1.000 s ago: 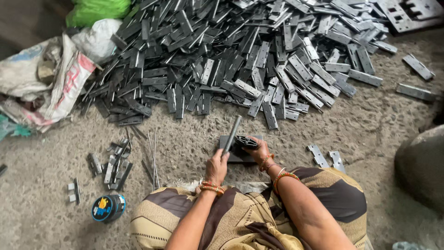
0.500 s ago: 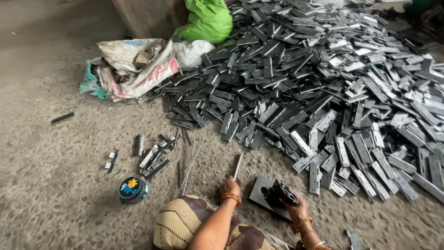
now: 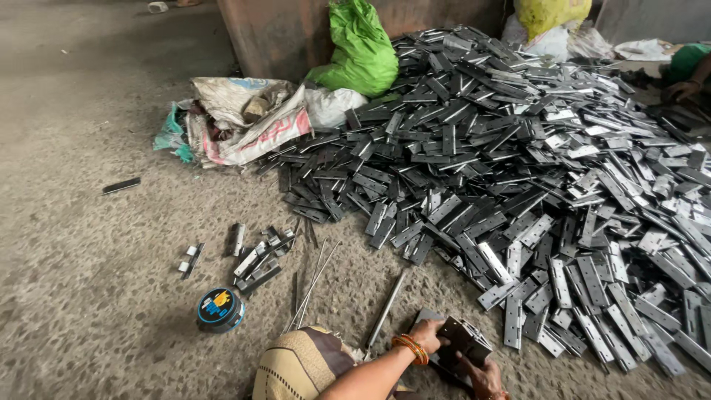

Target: The person sits on the floor and assembles metal hinge components. They pick up two metal plates, align them on a metal block, and use a cylindrical metal rod to press or secure the parts together. The person repeats this process with multiple hinge units, stacking the finished assemblies nearby.

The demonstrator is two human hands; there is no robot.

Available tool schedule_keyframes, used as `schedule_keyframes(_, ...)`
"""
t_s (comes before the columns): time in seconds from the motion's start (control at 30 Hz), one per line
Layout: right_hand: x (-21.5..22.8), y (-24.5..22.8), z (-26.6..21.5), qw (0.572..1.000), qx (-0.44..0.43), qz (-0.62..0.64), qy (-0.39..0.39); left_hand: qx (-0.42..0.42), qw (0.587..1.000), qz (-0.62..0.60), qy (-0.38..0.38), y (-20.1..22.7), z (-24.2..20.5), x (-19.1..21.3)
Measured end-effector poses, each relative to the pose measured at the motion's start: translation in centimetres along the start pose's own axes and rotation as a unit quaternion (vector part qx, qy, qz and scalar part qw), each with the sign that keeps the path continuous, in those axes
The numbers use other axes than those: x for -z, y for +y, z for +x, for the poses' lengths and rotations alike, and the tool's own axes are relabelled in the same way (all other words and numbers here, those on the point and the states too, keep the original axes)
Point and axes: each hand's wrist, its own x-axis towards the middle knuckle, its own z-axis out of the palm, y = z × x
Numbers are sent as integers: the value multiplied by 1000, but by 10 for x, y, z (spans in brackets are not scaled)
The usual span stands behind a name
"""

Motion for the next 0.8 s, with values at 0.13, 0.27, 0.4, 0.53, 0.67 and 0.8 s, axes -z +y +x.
schedule_keyframes(0.13, -12, -9, 8, 999, -52, -12, 5, 37, 989, 119, -83, 3, 6, 6)
schedule_keyframes(0.27, -24, -37, 22, 999, -30, -11, 37, 73, 987, 115, -83, 12, 5, 7)
schedule_keyframes(0.4, -9, -80, 29, 995, 17, 32, 96, 8, 989, -130, -73, 31, 18, 5)
schedule_keyframes(0.53, 37, -102, 1, 973, 67, 108, 194, 16, 939, -321, -119, 50, 14, -14)
schedule_keyframes(0.67, 93, -122, -13, 938, 149, 155, 270, 32, 839, -524, -143, 41, -3, -5)
schedule_keyframes(0.8, 189, -98, -88, 882, 236, 191, 361, 134, 879, -456, -44, 25, -21, -5)
